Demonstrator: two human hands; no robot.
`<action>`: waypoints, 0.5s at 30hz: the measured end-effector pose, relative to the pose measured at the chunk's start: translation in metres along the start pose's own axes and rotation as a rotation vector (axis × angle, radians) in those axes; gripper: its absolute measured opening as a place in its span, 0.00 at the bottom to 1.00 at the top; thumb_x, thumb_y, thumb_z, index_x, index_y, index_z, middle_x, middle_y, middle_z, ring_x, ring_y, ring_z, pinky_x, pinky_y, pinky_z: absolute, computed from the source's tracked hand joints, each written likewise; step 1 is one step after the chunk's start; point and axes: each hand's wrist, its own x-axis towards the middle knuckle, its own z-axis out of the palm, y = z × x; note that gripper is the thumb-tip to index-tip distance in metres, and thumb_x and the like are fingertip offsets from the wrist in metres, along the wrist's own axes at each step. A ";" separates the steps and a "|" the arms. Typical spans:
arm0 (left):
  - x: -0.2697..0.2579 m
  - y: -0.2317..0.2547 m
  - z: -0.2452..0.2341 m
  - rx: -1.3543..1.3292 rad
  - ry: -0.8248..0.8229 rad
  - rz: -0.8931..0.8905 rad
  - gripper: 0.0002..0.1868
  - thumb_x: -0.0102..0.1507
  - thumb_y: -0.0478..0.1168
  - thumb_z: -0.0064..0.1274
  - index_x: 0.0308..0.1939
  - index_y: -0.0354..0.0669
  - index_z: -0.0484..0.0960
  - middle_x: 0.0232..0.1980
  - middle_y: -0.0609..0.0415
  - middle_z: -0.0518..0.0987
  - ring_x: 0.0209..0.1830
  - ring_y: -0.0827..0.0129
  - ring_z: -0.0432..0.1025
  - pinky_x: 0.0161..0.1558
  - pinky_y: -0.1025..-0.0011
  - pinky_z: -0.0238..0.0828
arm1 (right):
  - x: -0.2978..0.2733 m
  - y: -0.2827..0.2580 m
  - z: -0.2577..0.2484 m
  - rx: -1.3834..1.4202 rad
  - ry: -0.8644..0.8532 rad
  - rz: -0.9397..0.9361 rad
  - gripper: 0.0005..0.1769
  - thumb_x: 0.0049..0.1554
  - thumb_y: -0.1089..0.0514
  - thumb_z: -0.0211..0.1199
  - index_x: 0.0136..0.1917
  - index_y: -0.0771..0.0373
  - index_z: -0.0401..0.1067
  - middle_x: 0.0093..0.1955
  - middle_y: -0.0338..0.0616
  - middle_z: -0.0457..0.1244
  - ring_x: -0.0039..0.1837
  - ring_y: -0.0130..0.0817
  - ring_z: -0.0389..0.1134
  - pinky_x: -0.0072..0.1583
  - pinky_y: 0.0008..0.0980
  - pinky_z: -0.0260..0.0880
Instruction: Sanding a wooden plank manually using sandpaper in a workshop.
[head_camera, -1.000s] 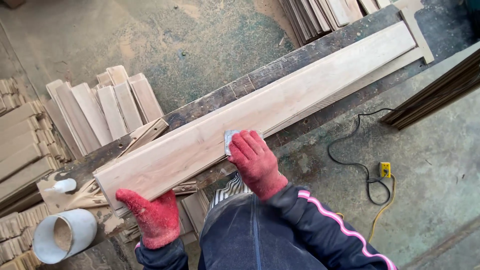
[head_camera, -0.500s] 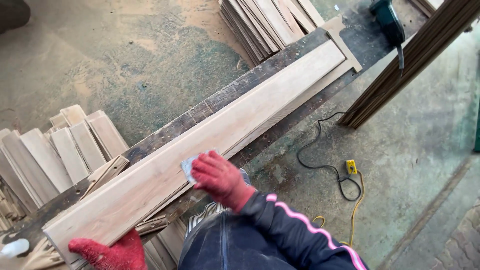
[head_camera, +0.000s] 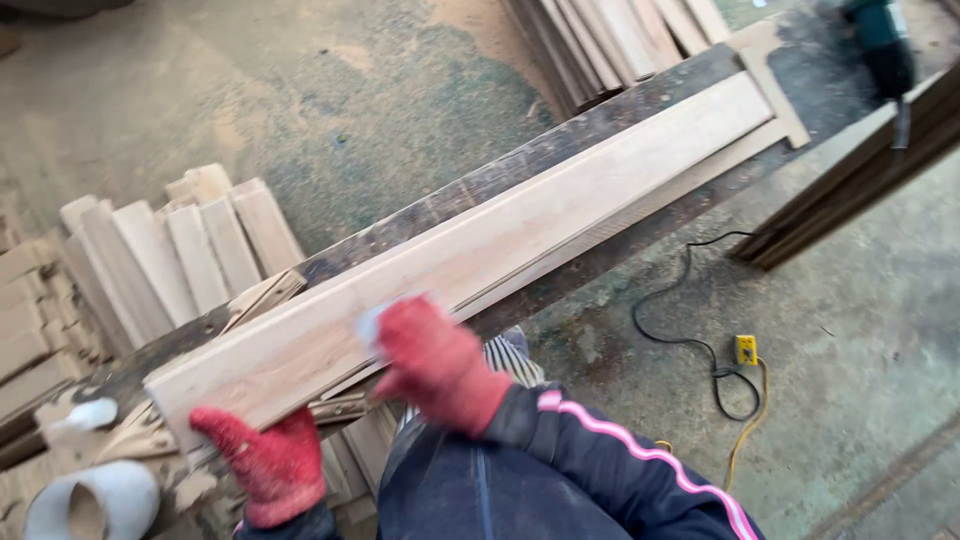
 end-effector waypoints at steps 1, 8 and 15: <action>-0.004 0.001 0.001 0.007 0.018 0.012 0.45 0.59 0.68 0.50 0.76 0.52 0.66 0.76 0.62 0.70 0.73 0.73 0.67 0.77 0.67 0.60 | -0.004 -0.004 0.008 0.021 -0.007 -0.002 0.27 0.53 0.49 0.71 0.60 0.66 0.70 0.62 0.53 0.65 0.65 0.52 0.68 0.72 0.56 0.66; -0.018 0.006 0.040 0.128 0.132 0.068 0.34 0.66 0.63 0.45 0.71 0.50 0.70 0.68 0.54 0.75 0.65 0.68 0.71 0.68 0.61 0.68 | -0.043 0.072 -0.026 -0.138 -0.205 -0.013 0.41 0.57 0.35 0.66 0.76 0.57 0.65 0.78 0.51 0.58 0.80 0.56 0.58 0.81 0.55 0.50; 0.004 -0.025 -0.003 -0.237 0.083 -0.164 0.41 0.64 0.63 0.40 0.72 0.38 0.67 0.73 0.48 0.71 0.69 0.61 0.67 0.69 0.66 0.64 | -0.025 0.031 0.022 -0.116 -0.319 -0.091 0.51 0.53 0.23 0.58 0.79 0.54 0.61 0.82 0.48 0.54 0.84 0.50 0.48 0.82 0.53 0.37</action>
